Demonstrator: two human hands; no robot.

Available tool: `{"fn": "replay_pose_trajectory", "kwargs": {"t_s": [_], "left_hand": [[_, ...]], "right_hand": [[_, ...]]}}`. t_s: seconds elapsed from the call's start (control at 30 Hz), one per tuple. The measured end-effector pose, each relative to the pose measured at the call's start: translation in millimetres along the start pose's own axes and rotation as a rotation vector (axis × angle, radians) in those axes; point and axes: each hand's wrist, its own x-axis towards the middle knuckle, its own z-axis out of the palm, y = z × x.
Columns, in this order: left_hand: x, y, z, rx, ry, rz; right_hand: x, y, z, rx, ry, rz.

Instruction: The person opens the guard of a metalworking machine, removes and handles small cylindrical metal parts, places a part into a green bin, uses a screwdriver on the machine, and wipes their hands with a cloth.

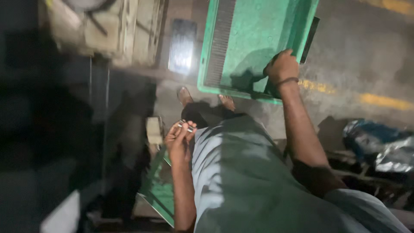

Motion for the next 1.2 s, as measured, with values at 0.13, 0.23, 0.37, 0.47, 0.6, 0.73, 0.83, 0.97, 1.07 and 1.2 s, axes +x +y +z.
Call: {"fn": "replay_pose_trajectory", "kwargs": {"t_s": [0.13,0.23,0.37,0.47,0.6,0.73,0.83,0.97,1.07,1.2], "left_hand": [[56,52,12,0.107,-0.087,-0.067],[88,87,18,0.137,-0.282,-0.043],[104,114,25,0.176,-0.394,-0.165],[105,118,42,0.155,-0.429,-0.281],[105,109,92,0.160,-0.429,-0.386],[112,99,153,-0.039,-0.490,-0.353],[113,100,188,-0.054,-0.459,-0.254],[100,108,217,-0.057,-0.482,-0.166],[83,111,230,-0.026,-0.484,-0.118],[71,110,240,0.011,-0.483,-0.073]], "right_hand": [[-7,-19,-17,0.029,0.033,0.116],[-6,-38,-15,0.111,0.038,0.146],[-5,-58,-7,0.202,0.127,0.217],[-1,-59,-7,0.339,-0.106,0.450],[2,-58,-9,0.129,-0.059,0.340],[-36,-71,-17,0.234,0.074,-0.009],[-92,-97,-39,0.603,0.071,-0.213],[-125,-136,-76,0.437,0.207,-0.422],[-120,-148,-102,0.421,0.247,-0.501],[-113,-144,-117,0.487,0.205,-0.533]]}}
